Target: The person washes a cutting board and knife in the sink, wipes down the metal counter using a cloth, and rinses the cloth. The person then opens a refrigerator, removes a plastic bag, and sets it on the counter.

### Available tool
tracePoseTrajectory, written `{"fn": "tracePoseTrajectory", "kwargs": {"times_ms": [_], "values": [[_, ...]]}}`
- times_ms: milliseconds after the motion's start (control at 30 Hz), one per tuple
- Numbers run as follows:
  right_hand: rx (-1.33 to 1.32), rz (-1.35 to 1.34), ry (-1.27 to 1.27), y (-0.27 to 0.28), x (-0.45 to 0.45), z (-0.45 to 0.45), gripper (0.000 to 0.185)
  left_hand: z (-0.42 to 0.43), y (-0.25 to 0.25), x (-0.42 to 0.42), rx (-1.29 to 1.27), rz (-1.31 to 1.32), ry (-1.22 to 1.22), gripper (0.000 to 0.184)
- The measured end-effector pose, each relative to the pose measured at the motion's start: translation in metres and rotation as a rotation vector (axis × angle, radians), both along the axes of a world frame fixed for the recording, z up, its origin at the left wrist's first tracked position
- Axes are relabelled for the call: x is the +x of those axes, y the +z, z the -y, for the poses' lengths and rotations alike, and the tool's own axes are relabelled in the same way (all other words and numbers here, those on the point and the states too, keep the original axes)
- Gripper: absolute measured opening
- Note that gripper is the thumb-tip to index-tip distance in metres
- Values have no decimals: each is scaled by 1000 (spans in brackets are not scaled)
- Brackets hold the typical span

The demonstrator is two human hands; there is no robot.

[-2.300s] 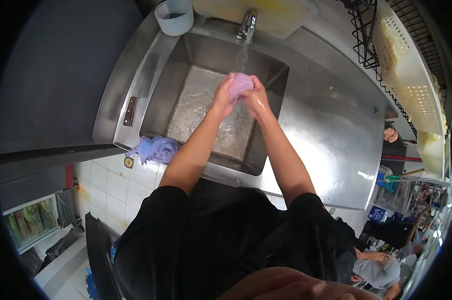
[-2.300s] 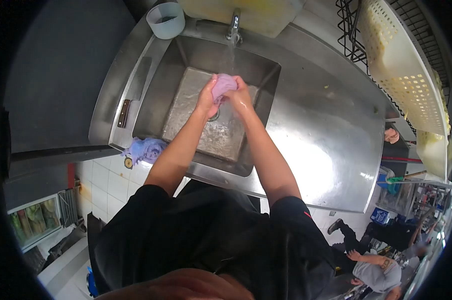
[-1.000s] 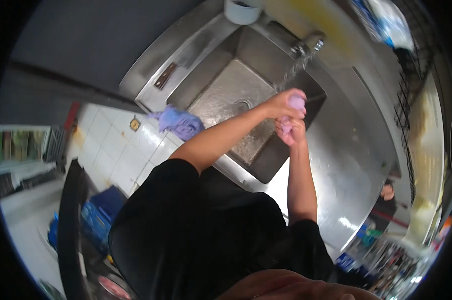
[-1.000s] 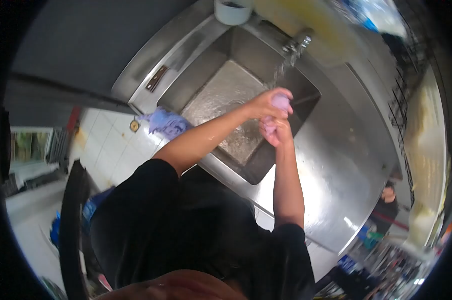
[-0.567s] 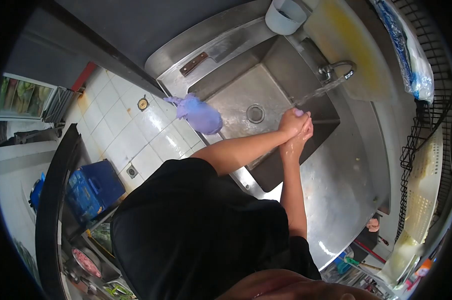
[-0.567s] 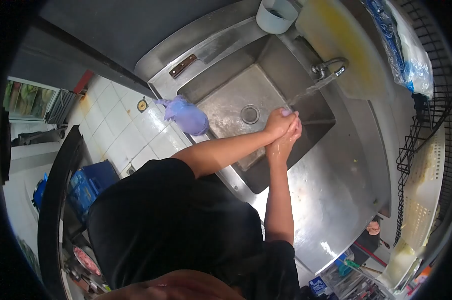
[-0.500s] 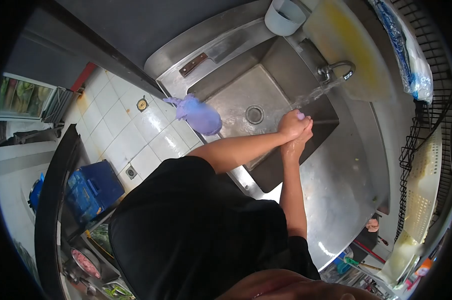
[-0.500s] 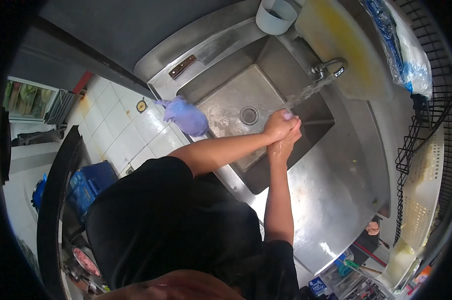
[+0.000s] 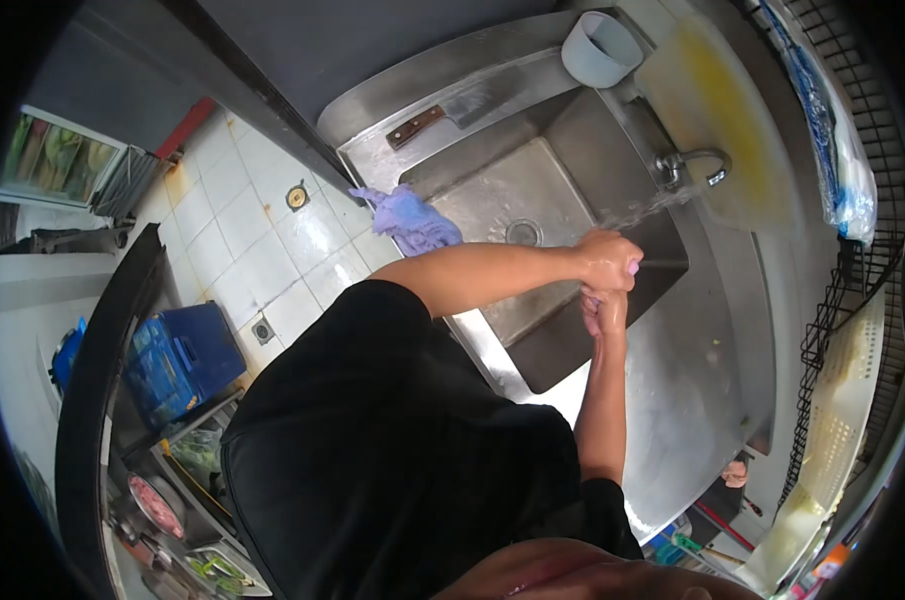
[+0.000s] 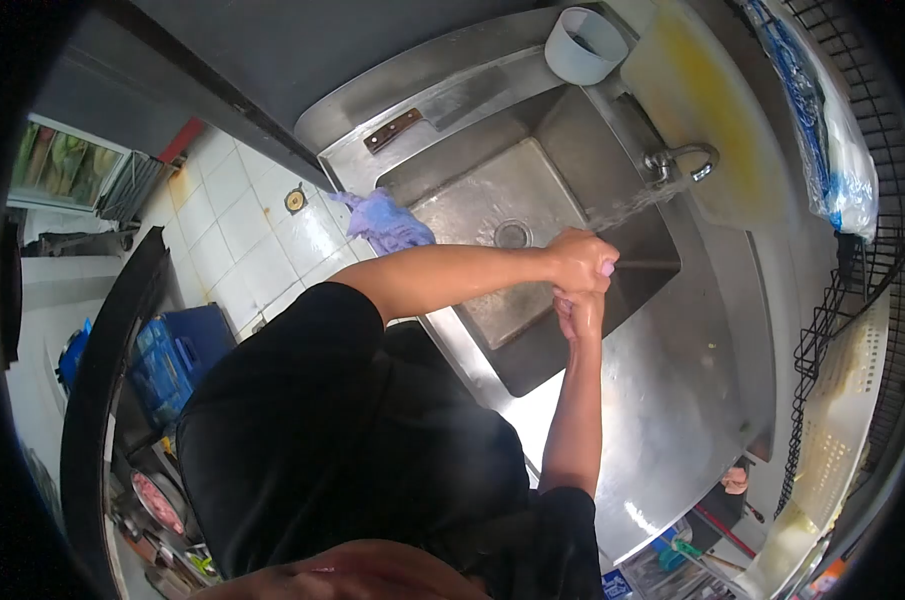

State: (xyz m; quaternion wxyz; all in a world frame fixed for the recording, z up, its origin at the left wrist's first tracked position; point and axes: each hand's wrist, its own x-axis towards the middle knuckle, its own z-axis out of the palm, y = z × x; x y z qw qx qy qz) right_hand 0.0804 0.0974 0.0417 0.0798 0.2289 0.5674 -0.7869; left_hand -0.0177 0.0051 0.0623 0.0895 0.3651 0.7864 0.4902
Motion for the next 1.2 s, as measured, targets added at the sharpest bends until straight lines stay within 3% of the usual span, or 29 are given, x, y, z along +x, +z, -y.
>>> {"fn": "tracePoseTrajectory", "kwargs": {"times_ms": [33, 200, 333, 400, 467, 500, 533, 567, 633, 700, 767, 833, 867, 900, 933, 1000, 1033, 1067, 1100, 1167, 1200], "values": [[2, 4, 7, -2, 2, 0, 11, 2, 3, 0, 44, 2, -40, 17], [-528, -108, 166, -12, -5, 3, 10, 16, 11, -5, 97, 22, -79, 15], [-567, -69, 226, -7, -23, 16, 10, 38, 14, -17, 165, 22, -9, 24], [-292, -177, 356, -7, -42, 25, 17, 65, 9, -38, 92, -120, 23, 31], [-136, -66, 314, 21, -51, 64, 46, 111, 12, -56, -70, -160, 164, 35], [-139, -67, 308, 18, -54, 73, 46, 140, -2, -73, -30, -98, 171, 34], [-5, 0, 463, 12, -56, 81, 60, 180, 32, -71, -139, -10, 281, 34], [125, 66, 615, 5, -59, 91, 74, 214, 34, -76, -71, 31, 377, 34], [103, -88, 723, -19, -55, 124, 84, 287, 17, -89, 10, 214, 434, 36], [343, -178, 769, -2, -49, 170, 88, 336, 14, -86, -155, 342, 561, 44], [648, -599, 648, -50, -50, 202, 77, 370, -31, -88, -355, 202, 711, 62], [689, -486, 676, -43, -54, 209, 70, 378, -53, -76, -547, 79, 795, 77], [717, -358, 709, -40, -55, 206, 63, 379, -60, -77, -521, -6, 806, 81], [451, -310, 628, -53, -57, 204, 57, 385, -79, -81, -462, -146, 834, 80], [189, -284, 515, -66, -56, 199, 52, 376, -61, -76, -512, -235, 837, 76], [-125, -164, 341, -19, -42, 181, 51, 375, -65, -69, -787, -477, 952, 63], [-215, -153, 263, -8, -37, 173, 51, 361, -46, -56, -649, -531, 972, 60], [-309, -158, 188, 1, -35, 164, 51, 343, -32, -49, -293, -410, 828, 59], [-380, -199, 124, 14, -33, 154, 50, 328, -23, -41, 116, 335, 571, 64], [-441, -268, -7, 43, -18, 134, 49, 264, 25, 5, 476, 741, 10, 69], [-471, -389, 20, 63, -8, 123, 44, 254, 8, 10, 498, 725, -56, 70]]}}
